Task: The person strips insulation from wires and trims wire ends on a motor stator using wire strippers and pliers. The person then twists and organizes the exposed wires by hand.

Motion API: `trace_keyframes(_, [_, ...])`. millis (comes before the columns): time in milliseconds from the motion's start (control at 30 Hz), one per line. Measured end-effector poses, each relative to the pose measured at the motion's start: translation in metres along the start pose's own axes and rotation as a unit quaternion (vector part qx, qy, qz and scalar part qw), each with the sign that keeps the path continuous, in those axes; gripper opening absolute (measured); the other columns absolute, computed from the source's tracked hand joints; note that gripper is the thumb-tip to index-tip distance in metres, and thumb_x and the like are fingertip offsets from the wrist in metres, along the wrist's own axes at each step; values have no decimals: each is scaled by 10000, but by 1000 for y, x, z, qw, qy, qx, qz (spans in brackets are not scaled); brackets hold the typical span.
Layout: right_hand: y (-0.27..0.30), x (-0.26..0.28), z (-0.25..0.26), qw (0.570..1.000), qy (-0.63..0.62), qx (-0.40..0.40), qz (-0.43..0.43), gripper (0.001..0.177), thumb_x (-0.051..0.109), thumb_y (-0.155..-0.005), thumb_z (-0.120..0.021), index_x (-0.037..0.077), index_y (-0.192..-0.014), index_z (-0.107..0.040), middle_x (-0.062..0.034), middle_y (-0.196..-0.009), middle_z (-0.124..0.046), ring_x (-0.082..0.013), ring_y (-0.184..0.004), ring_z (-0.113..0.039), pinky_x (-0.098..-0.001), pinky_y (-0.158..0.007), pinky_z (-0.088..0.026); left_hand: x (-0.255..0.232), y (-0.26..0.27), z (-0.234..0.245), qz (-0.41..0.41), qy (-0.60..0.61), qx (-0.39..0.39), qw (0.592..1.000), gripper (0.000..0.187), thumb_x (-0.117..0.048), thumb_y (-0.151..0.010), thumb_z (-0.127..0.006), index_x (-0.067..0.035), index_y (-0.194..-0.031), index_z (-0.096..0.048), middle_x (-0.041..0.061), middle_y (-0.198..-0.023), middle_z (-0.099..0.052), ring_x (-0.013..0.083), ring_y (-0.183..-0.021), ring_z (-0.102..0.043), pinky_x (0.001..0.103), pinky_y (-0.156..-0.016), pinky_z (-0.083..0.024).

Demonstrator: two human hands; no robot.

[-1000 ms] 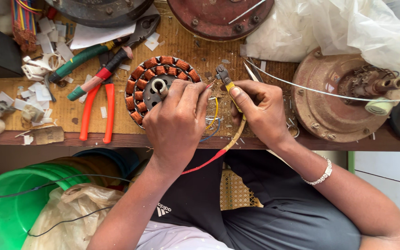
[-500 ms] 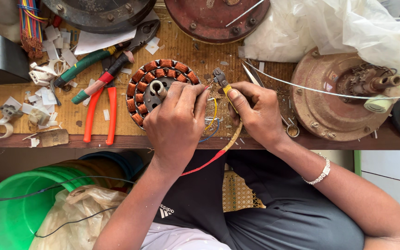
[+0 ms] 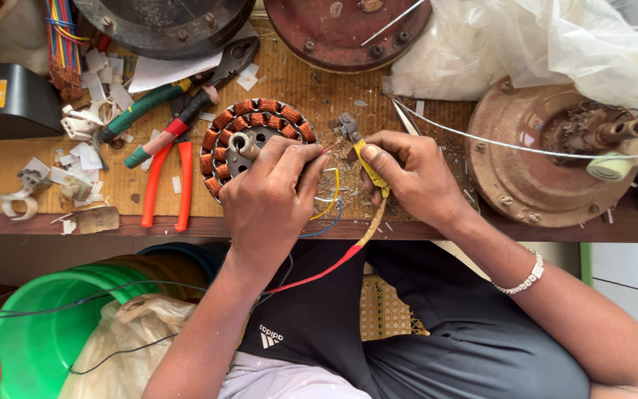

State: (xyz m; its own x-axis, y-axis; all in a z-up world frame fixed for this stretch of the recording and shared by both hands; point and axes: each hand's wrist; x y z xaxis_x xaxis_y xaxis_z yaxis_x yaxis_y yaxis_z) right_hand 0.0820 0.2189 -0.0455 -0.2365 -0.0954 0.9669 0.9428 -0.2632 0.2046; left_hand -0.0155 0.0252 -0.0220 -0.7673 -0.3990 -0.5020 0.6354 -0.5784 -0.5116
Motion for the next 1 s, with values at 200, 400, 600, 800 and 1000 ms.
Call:
trace_keyframes(200, [1,-1,-3,999,38,-27,21,277,220,-1065,-555,-15,-1068,-700,9,-667,-599,-43,-581,-558,-235,-495,-468,-1,-1,-1,8,0,5,1000,106,-207,-953,-792,-134,-1021,-757,-4,-1005,-714,185,-762,-728,311,-659,-556])
trace_keyframes(400, [3,-3,-2,999,36,-15,29,290,229,-1081,-539,-13,-1061,-699,24,-655,-572,-35,-580,-523,-226,-497,-445,0,0,-1,10,0,2,1000,106,-212,-951,-799,-139,-1016,-759,-5,-1006,-717,185,-764,-726,312,-665,-555])
trace_keyframes(600, [3,-3,-2,999,20,-6,25,284,221,-1079,-538,-17,-1066,-692,24,-657,-573,-37,-568,-527,-224,-490,-448,0,1,-2,4,-1,-4,1000,109,-215,-958,-802,-138,-1017,-754,-6,-1013,-715,178,-777,-727,305,-676,-559])
trace_keyframes(800, [3,-2,-2,999,23,-7,22,271,205,-1076,-539,-20,-1064,-688,20,-643,-571,-40,-555,-522,-226,-482,-441,1,1,-2,5,-2,-5,1000,108,-218,-954,-803,-140,-1012,-755,-7,-1011,-716,179,-774,-726,305,-673,-558])
trace_keyframes(1000, [3,1,-2,999,45,-8,24,269,207,-1073,-543,-10,-1042,-699,22,-627,-569,-37,-551,-521,-227,-480,-431,0,1,-2,8,-3,-2,1000,105,-218,-954,-801,-142,-1010,-754,-9,-1007,-715,180,-780,-728,308,-676,-560])
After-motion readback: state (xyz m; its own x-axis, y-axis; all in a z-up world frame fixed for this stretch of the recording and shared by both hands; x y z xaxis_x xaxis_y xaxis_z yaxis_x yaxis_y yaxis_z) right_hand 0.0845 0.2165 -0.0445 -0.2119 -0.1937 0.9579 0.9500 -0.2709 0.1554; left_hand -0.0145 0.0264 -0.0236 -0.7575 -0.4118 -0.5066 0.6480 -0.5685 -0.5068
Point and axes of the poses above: each hand's wrist, its own y-axis away from the middle knuckle, its own z-axis out of the back of the hand, x = y × z
